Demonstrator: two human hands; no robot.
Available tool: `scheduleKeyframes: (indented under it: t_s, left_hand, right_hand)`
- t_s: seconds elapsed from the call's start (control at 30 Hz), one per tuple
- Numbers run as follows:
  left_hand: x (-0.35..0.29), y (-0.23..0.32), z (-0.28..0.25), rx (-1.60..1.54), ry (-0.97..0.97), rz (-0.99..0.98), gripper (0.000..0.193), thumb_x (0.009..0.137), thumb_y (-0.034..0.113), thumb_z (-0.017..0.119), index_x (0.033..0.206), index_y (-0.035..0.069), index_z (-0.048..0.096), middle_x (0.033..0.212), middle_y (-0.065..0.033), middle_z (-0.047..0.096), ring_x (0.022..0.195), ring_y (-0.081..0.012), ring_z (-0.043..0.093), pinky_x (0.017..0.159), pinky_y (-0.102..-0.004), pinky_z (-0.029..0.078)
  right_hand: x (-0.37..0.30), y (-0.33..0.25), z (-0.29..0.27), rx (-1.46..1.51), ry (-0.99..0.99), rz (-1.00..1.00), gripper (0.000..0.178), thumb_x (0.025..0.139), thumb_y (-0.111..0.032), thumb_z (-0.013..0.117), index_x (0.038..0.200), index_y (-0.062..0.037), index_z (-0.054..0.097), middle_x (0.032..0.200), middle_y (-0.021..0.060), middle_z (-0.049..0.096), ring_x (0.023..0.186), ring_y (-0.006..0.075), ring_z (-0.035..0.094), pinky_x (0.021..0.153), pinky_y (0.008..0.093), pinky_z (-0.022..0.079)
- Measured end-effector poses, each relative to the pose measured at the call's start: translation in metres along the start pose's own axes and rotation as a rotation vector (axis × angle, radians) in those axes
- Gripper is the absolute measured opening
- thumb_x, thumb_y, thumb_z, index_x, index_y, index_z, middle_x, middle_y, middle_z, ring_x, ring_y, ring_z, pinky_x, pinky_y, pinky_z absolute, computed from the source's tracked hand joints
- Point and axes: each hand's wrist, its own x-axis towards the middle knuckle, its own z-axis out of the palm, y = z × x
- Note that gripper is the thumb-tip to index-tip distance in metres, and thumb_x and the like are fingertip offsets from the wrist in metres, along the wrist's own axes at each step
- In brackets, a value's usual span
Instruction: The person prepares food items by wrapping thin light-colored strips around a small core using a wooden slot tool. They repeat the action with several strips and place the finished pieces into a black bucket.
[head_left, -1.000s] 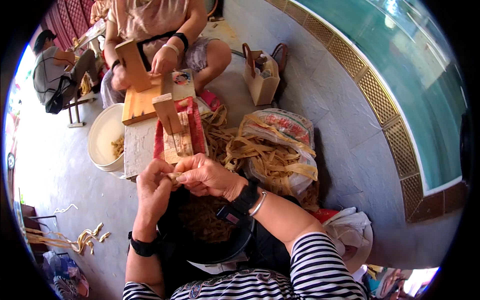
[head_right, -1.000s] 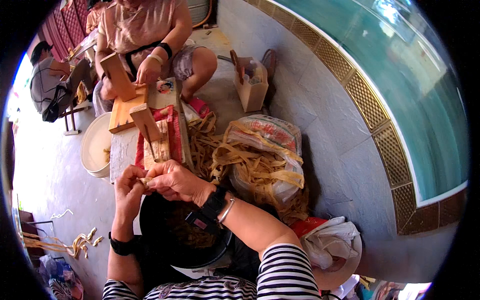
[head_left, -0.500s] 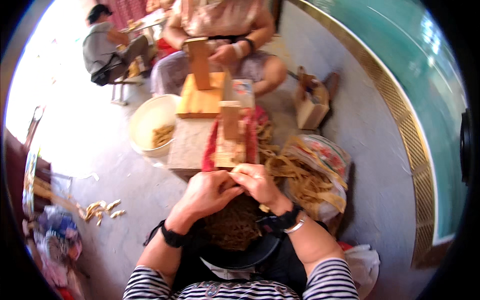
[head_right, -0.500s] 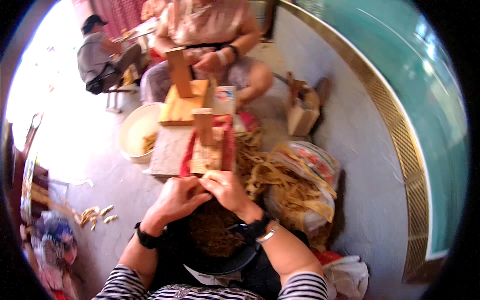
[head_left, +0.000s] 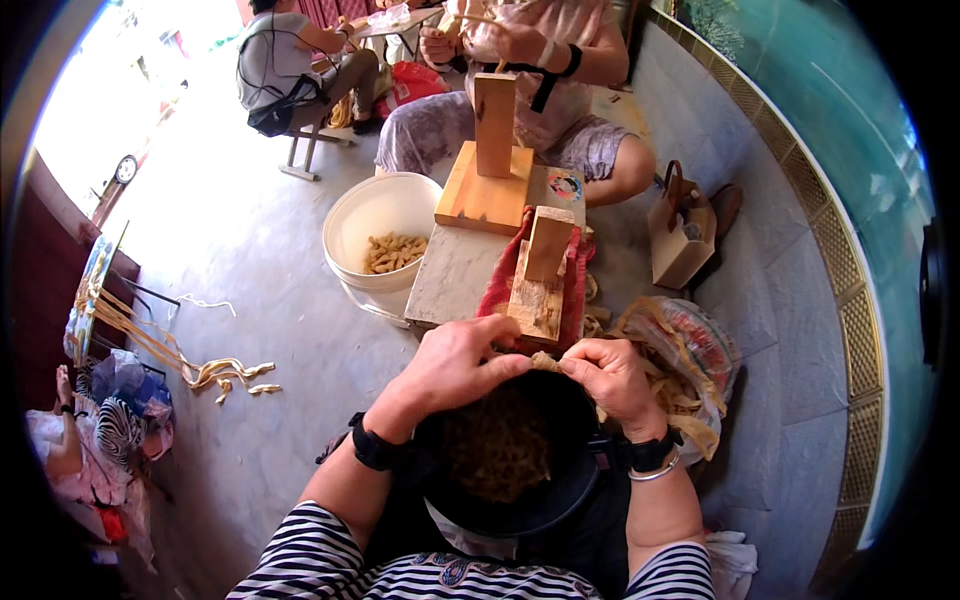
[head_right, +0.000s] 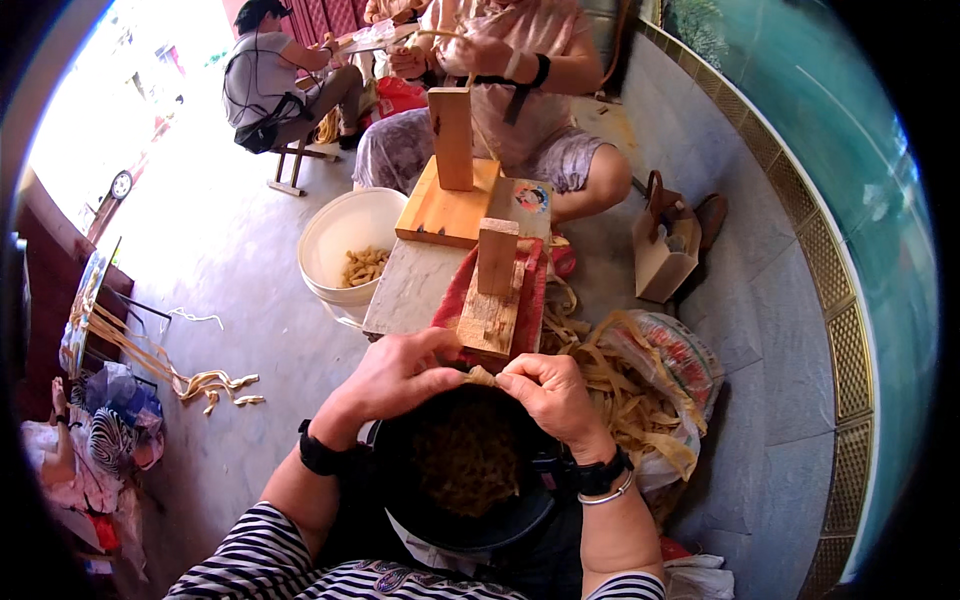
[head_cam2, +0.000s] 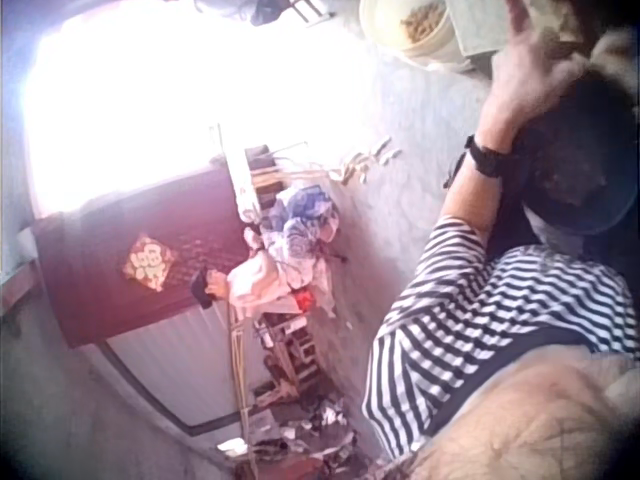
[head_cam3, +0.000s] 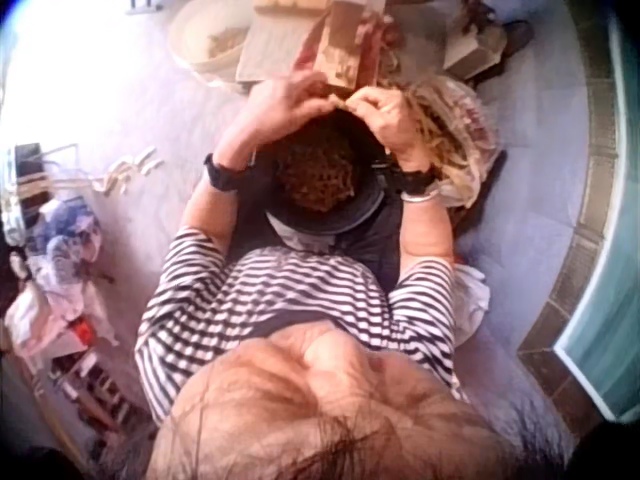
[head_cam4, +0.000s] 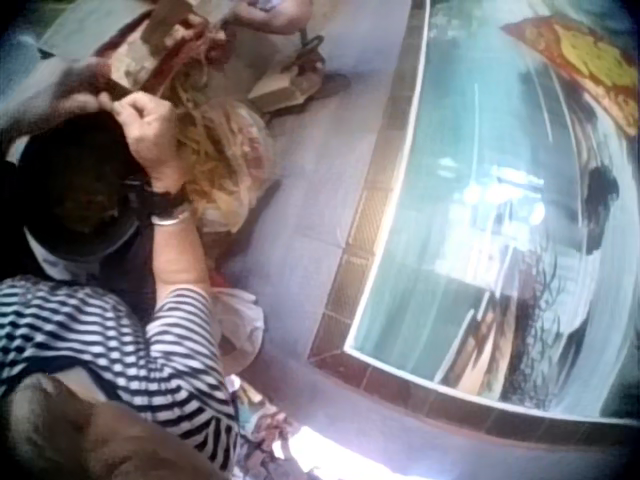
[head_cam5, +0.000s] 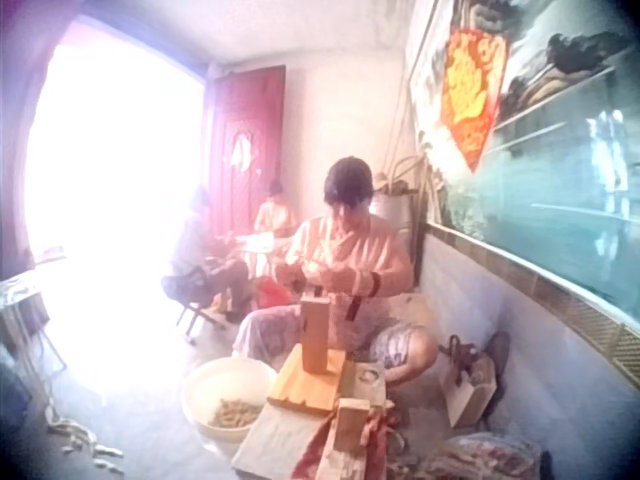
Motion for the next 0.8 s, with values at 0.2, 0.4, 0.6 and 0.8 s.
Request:
scheduleKeyframes:
  t_s: [0.2, 0.4, 0.6, 0.8]
  left_hand:
    - [-0.002, -0.006, 0.016, 0.198, -0.306, 0.021, 0.019, 0.083, 0.022, 0.063, 0.091, 0.005, 0.062, 0.075, -0.0146, 0.062, 0.073, -0.0327, 0.062, 0.068, -0.0398, 0.049]
    - [0.011, -0.026, 0.013, 0.237, -0.056, 0.023, 0.014, 0.085, 0.023, 0.06, 0.083, 0.011, 0.065, 0.071, -0.0122, 0.062, 0.07, -0.0308, 0.062, 0.062, -0.0398, 0.048]
    - [0.049, -0.041, 0.02, 0.285, 0.365, -0.039, 0.018, 0.081, 0.029, 0.065, 0.091, 0.014, 0.068, 0.073, -0.0119, 0.065, 0.07, -0.0307, 0.064, 0.063, -0.0382, 0.05]
    - [0.056, -0.052, 0.025, 0.332, 0.365, -0.132, 0.019, 0.081, 0.031, 0.065, 0.091, 0.015, 0.068, 0.075, -0.0119, 0.066, 0.072, -0.0308, 0.065, 0.065, -0.0391, 0.051]
  right_hand:
    - [0.001, -0.001, 0.015, -0.198, -0.052, -0.117, 0.012, 0.082, -0.007, 0.064, 0.074, 0.0018, 0.063, 0.059, 0.0019, 0.056, 0.059, 0.0041, 0.048, 0.053, 0.024, 0.041]
    - [0.017, 0.003, -0.002, -0.496, 0.034, -0.164, 0.018, 0.081, -0.015, 0.064, 0.072, -0.0006, 0.06, 0.065, 0.0202, 0.056, 0.056, 0.0314, 0.057, 0.053, 0.0364, 0.043]
    - [0.055, 0.018, 0.005, -0.541, 0.38, -0.329, 0.012, 0.083, -0.015, 0.062, 0.079, -0.004, 0.06, 0.069, 0.0172, 0.06, 0.067, 0.037, 0.06, 0.056, 0.0402, 0.046]
    - [0.067, 0.031, 0.015, -0.605, 0.501, -0.335, 0.012, 0.082, -0.015, 0.062, 0.076, -0.0044, 0.061, 0.071, 0.0168, 0.061, 0.067, 0.0374, 0.06, 0.057, 0.0421, 0.047]
